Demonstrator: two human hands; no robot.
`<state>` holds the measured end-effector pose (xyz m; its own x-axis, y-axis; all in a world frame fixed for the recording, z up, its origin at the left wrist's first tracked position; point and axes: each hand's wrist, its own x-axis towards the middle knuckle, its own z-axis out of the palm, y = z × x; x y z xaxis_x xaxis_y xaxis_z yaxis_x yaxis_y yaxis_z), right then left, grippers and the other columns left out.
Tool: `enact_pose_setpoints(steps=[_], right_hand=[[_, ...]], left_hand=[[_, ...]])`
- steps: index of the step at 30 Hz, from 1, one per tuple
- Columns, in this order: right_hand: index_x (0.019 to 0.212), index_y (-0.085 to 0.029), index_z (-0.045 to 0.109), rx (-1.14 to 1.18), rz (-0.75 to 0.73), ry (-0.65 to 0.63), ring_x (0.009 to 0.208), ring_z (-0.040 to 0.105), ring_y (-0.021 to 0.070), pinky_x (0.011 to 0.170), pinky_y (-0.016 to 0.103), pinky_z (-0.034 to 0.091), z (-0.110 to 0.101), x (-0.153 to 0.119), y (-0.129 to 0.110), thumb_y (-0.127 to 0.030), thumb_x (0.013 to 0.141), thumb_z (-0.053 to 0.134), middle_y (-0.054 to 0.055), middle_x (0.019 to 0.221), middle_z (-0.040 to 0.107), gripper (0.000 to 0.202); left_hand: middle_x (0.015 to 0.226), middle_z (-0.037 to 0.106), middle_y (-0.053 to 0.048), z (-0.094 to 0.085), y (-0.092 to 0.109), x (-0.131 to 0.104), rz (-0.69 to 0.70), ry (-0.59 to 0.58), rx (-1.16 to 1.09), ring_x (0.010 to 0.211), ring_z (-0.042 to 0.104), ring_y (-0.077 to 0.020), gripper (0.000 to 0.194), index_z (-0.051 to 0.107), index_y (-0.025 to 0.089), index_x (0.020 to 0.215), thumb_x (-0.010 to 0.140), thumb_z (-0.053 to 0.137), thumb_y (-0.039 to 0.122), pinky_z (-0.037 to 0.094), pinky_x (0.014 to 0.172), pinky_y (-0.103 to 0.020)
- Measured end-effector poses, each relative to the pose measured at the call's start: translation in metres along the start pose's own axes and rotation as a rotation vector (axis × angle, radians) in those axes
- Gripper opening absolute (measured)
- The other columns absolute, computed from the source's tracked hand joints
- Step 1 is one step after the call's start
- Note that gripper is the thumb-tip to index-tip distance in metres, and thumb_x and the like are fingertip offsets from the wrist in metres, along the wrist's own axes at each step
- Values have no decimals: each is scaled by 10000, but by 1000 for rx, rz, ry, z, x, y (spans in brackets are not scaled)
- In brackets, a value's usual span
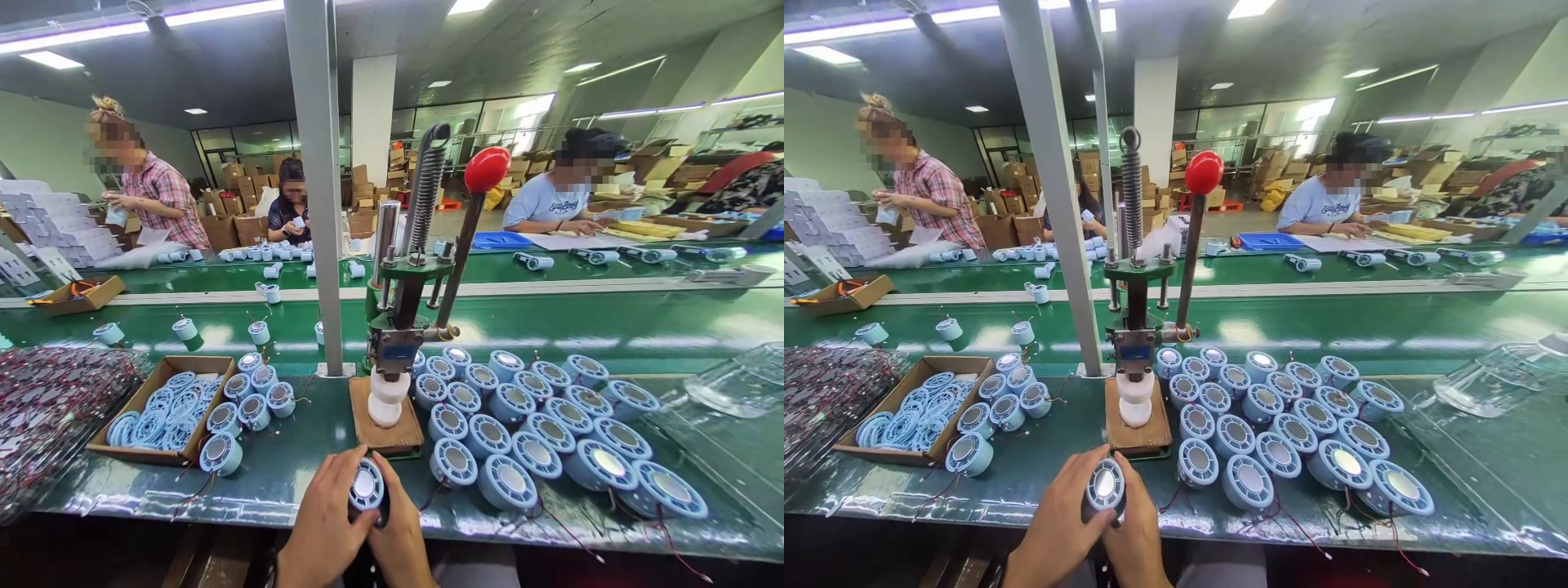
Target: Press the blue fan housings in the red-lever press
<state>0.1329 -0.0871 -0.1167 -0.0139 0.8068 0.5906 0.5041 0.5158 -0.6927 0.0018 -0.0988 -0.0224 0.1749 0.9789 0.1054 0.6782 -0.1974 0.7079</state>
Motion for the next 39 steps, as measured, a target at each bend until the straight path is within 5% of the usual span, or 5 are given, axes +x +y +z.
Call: enact_pose_setpoints(steps=[14, 17, 22, 28, 39], right_hand=[[1371, -153, 544, -166, -132, -361, 1123, 665, 260, 895, 350, 607, -44, 25, -17, -49, 678, 480, 141, 1275, 640, 704], [1439, -208, 462, -208, -301, -382, 1170, 638, 241, 891, 336, 607, -109, 87, -57, -66, 749, 481, 112, 1344, 597, 705], [1314, -204, 550, -270, -505, 164, 1234, 563, 258, 1049, 465, 493, -192, 261, -131, -186, 874, 591, 105, 1300, 594, 443], [926, -109, 649, 94, -347, 232, 633, 636, 80, 648, 217, 522, -173, 400, -129, -186, 970, 371, -1, 715, 615, 292], [898, -48, 653, 214, -240, 280, 668, 662, 41, 629, 160, 444, -167, 396, -134, -212, 966, 267, -25, 727, 616, 425]], left_hand=[[1502, 482, -168, 48, -39, -17, -59, 124, -179, 1401, 447, -298, 593, 424, 145, 1461, 890, 526, 269, 384, 1160, -506], [1437, 551, -184, 52, -37, -16, -104, 145, -193, 1340, 519, -312, 600, 482, 109, 1411, 842, 550, 289, 423, 1130, -494], [1188, 723, -124, 19, -18, 8, -150, 185, -199, 1096, 677, -299, 562, 627, 143, 1234, 682, 639, 249, 526, 1002, -422], [1044, 758, -61, -30, 2, 82, -56, 239, -287, 945, 691, -250, 510, 655, 160, 1145, 651, 691, 282, 539, 899, -361], [1119, 726, -122, 12, 1, 132, 77, 20, -647, 1017, 655, -279, 550, 657, 116, 1132, 655, 800, 351, 493, 947, -385]])
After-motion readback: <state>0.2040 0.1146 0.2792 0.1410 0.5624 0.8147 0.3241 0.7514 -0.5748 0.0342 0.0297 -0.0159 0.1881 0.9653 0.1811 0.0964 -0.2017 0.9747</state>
